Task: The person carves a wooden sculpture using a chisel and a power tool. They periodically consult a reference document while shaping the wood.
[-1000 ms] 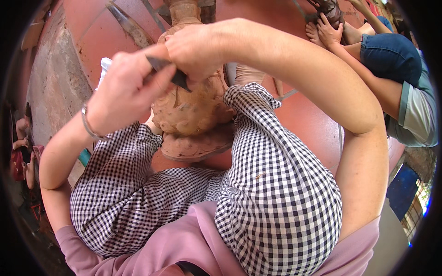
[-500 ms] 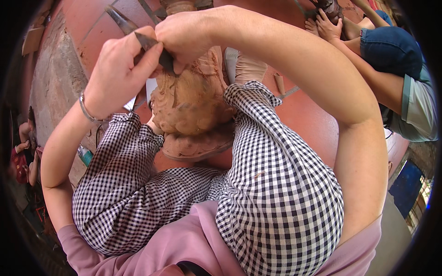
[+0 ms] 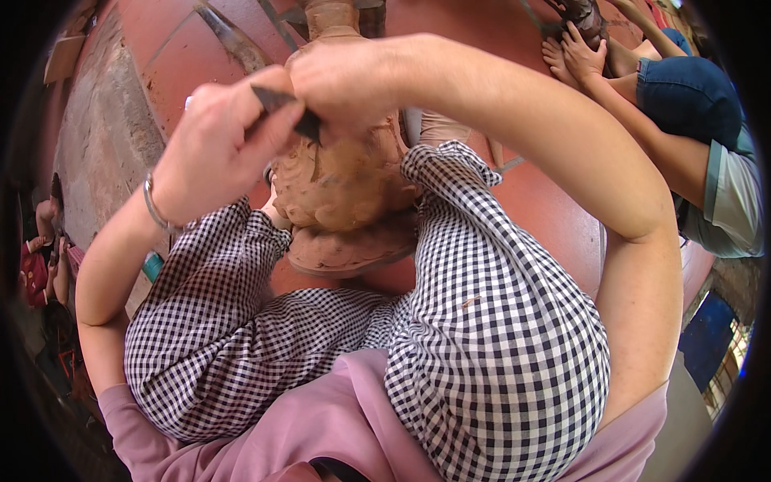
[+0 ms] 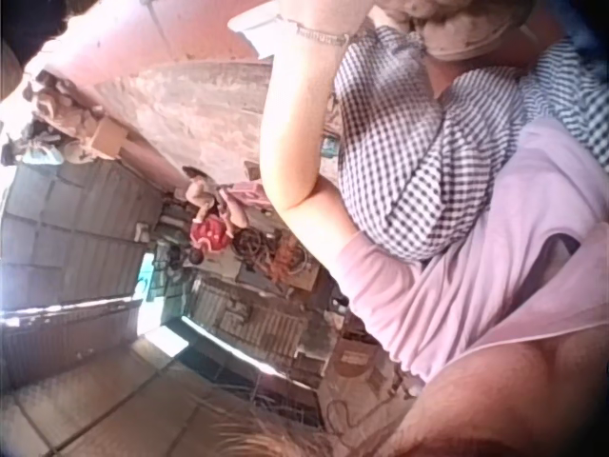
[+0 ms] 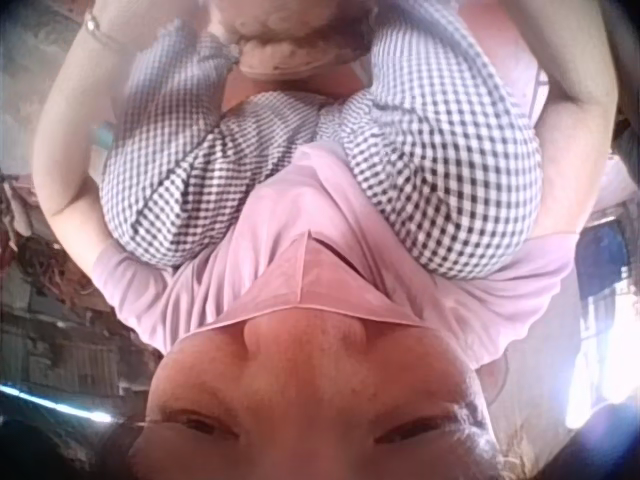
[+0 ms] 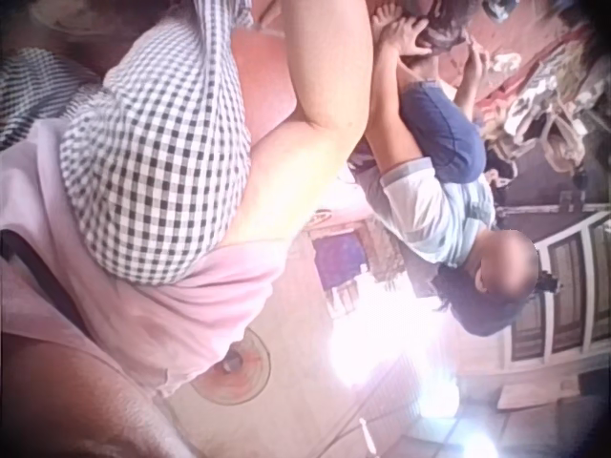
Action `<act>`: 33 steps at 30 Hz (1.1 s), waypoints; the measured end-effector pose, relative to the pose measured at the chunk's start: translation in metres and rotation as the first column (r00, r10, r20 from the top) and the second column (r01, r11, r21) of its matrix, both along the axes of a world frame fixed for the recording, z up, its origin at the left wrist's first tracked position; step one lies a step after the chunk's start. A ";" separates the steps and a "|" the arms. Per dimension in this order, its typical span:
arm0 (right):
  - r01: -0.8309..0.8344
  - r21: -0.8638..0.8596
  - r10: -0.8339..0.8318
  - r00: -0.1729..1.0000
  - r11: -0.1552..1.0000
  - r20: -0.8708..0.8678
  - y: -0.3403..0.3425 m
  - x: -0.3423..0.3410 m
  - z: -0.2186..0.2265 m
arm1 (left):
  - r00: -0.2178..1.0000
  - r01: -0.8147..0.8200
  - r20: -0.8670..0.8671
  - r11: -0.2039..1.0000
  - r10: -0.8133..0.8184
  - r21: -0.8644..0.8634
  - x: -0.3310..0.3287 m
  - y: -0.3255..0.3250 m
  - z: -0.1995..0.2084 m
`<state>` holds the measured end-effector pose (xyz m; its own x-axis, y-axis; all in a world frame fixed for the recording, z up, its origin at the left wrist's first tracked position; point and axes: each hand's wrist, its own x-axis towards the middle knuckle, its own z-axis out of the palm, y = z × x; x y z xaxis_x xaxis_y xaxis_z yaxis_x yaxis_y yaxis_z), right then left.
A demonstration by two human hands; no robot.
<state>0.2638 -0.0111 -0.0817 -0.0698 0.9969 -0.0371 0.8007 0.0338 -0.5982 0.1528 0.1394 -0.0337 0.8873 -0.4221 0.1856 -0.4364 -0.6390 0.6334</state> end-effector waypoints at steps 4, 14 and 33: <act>0.080 -0.067 -0.082 0.996 0.995 -0.022 0.000 -0.002 -0.003 | 0.998 -0.014 -0.064 1.000 0.013 -0.005 -0.001 0.002 0.000; 0.024 0.100 -0.029 0.998 0.995 0.057 0.001 -0.001 -0.010 | 0.999 -0.017 -0.031 1.000 0.017 -0.017 0.000 0.007 -0.004; 0.683 0.062 -0.679 0.730 0.727 -0.084 -0.047 -0.009 0.034 | 0.956 0.077 0.283 0.997 -0.082 0.027 0.051 -0.007 0.056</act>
<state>0.2545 -0.0582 -0.0478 0.6297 0.7763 0.0307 0.5959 -0.4573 -0.6602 0.2034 0.1321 0.0221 0.7627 -0.4940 0.4175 -0.6464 -0.6039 0.4663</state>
